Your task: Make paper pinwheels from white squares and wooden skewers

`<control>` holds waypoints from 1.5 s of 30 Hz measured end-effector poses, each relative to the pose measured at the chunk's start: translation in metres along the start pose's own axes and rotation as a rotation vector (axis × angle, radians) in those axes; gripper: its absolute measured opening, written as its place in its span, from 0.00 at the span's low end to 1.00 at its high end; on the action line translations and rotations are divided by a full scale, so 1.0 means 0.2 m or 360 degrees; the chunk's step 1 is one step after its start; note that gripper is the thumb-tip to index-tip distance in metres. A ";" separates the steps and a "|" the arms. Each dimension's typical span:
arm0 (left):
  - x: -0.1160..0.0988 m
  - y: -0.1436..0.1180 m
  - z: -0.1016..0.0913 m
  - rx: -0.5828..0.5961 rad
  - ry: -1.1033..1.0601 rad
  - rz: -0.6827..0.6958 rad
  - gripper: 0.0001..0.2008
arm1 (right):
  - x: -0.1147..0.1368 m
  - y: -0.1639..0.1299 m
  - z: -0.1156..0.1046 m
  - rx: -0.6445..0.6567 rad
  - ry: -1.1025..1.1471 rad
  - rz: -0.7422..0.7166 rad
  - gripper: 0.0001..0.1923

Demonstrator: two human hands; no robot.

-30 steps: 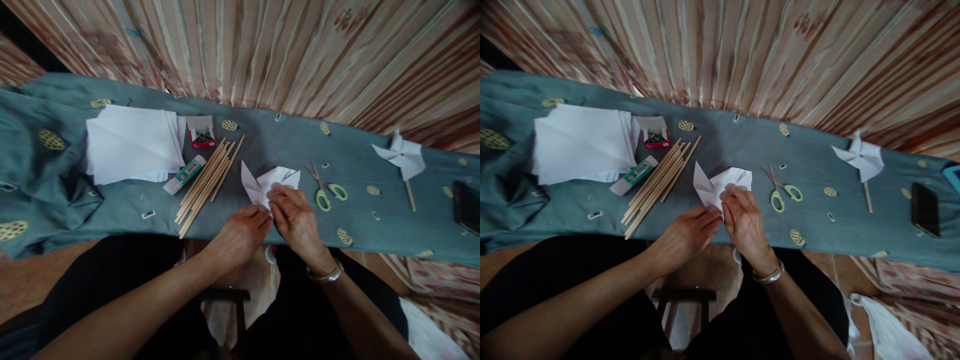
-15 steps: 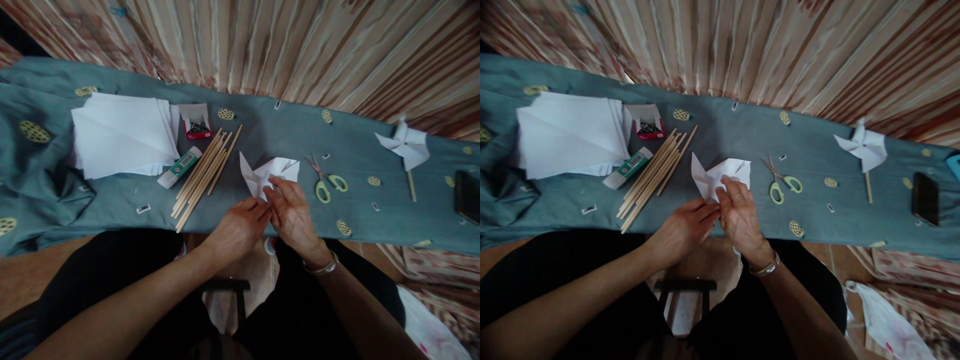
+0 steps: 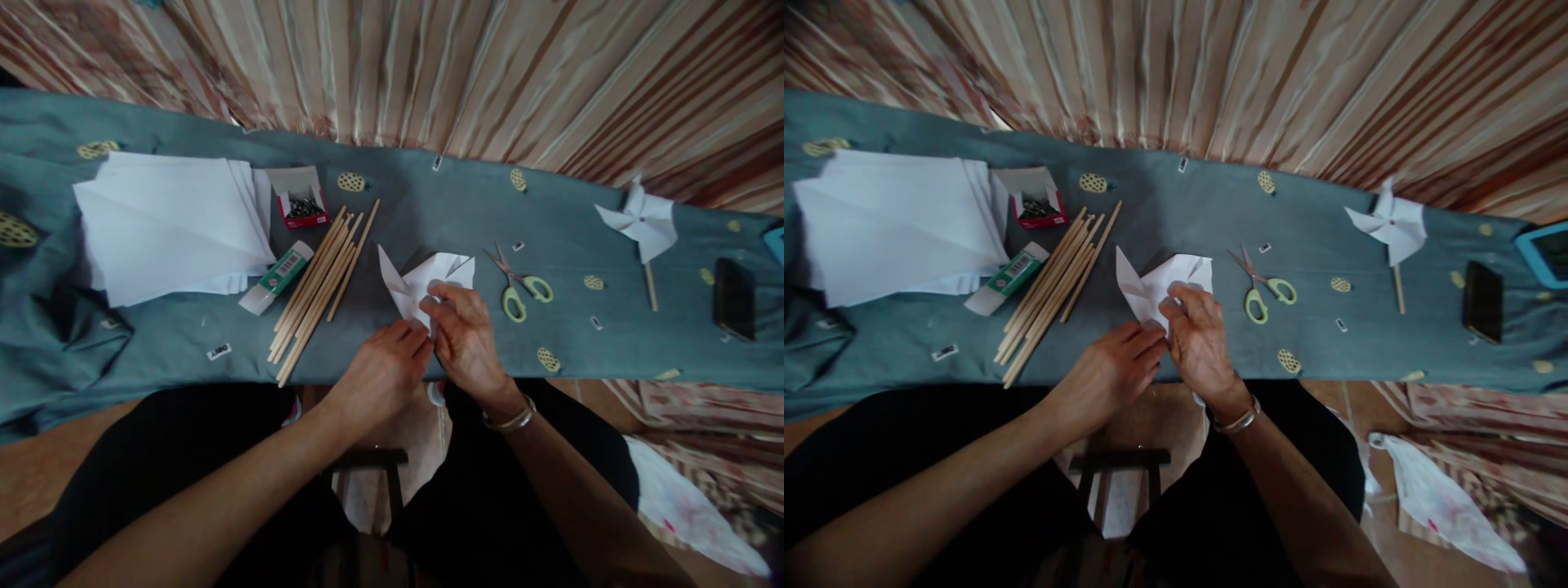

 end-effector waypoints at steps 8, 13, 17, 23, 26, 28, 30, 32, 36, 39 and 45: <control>0.00 0.01 -0.02 0.0073 0.0061 -0.0007 0.05 | -0.02 0.02 -0.03 -0.0057 0.0229 0.0147 0.17; -0.01 0.01 -0.02 0.0105 0.0058 -0.0019 0.05 | -0.01 0.03 -0.03 -0.0071 0.0285 0.0175 0.18; -0.01 0.01 -0.02 0.0070 0.0037 -0.0018 0.05 | 0.00 0.03 -0.03 -0.0031 0.0254 0.0133 0.18; 0.00 0.02 -0.02 0.0111 -0.0016 -0.0048 0.05 | -0.02 0.00 -0.01 -0.0014 0.0067 0.0032 0.17; -0.01 0.03 -0.02 0.0134 -0.0034 -0.0066 0.05 | -0.04 -0.01 0.01 -0.0019 0.0063 0.0071 0.18; -0.01 0.03 -0.02 0.0145 -0.0051 -0.0064 0.04 | -0.04 -0.01 0.01 -0.0014 0.0069 0.0100 0.19; -0.01 0.03 -0.03 0.0141 -0.0055 -0.0055 0.04 | -0.04 -0.01 0.02 -0.0010 0.0079 0.0090 0.19; -0.01 0.03 -0.02 0.0131 -0.0034 -0.0042 0.04 | -0.03 -0.02 0.02 -0.0012 0.0082 0.0081 0.20; -0.01 0.02 -0.02 0.0055 0.0048 0.0014 0.04 | -0.03 -0.02 0.03 -0.0022 0.0103 0.0093 0.20; -0.01 0.02 -0.03 0.0016 0.0096 0.0040 0.05 | -0.02 -0.02 0.00 -0.0033 0.0197 0.0081 0.20; -0.01 0.01 -0.04 0.0038 0.0092 -0.0002 0.07 | -0.09 -0.01 -0.09 -0.0175 0.0293 0.0185 0.20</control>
Point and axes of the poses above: each hand's wrist, its own y-axis towards the middle knuckle, its own z-axis out of the palm, x = y × z, the point moved 2 cm from there along y, towards the middle knuckle, and after that the axes turned 5 degrees about -z, right-handed, at the moved point
